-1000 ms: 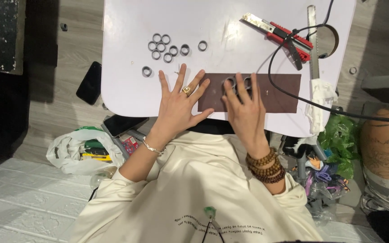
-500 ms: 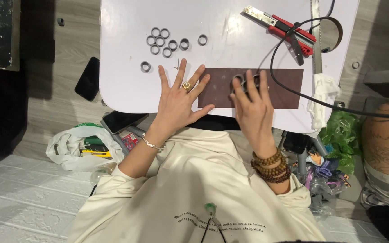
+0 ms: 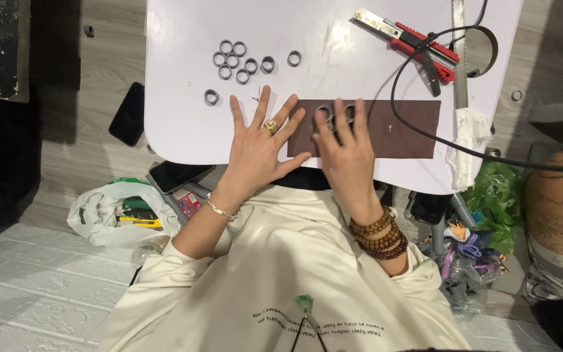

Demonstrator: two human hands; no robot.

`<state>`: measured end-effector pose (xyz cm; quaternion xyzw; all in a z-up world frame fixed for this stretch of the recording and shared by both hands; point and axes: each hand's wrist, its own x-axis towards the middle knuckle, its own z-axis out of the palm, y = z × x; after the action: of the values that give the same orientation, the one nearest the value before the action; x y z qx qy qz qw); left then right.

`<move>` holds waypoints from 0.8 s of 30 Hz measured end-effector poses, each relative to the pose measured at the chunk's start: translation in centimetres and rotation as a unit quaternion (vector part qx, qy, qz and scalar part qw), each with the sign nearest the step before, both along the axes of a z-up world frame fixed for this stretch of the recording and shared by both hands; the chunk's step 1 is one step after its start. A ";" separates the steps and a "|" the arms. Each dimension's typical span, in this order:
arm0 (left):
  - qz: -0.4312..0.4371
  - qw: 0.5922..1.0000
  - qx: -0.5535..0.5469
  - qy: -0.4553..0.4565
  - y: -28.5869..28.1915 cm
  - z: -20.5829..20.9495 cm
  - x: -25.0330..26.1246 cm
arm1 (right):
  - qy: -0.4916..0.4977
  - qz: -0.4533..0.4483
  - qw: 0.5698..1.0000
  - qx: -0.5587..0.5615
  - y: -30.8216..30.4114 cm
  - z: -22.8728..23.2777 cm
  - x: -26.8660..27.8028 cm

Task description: Sanding the edges of small PVC rings using sandpaper on a flat surface.

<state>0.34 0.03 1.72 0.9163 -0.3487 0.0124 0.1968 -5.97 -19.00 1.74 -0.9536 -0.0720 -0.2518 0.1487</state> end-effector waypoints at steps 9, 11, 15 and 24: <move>0.000 1.000 -0.006 0.000 0.0 -0.3 0.1 | 0.002 0.006 1.000 -0.001 -0.9 -1.2 0.4; 0.005 1.000 -0.005 0.001 -0.1 -0.1 0.4 | 0.004 0.018 1.000 -0.002 -0.6 -0.5 -0.2; 0.004 1.000 -0.010 0.008 -0.1 -0.2 0.2 | 0.034 0.025 0.999 0.006 -2.0 0.2 -1.1; -0.022 0.999 -0.006 0.026 0.4 0.3 0.6 | 0.070 0.161 0.983 0.059 -5.1 -1.3 -0.3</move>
<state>0.90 0.45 2.04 0.9072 -0.3633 -0.0141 0.2118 -6.31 -24.13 0.41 -0.9342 -0.1995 -0.1610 0.2479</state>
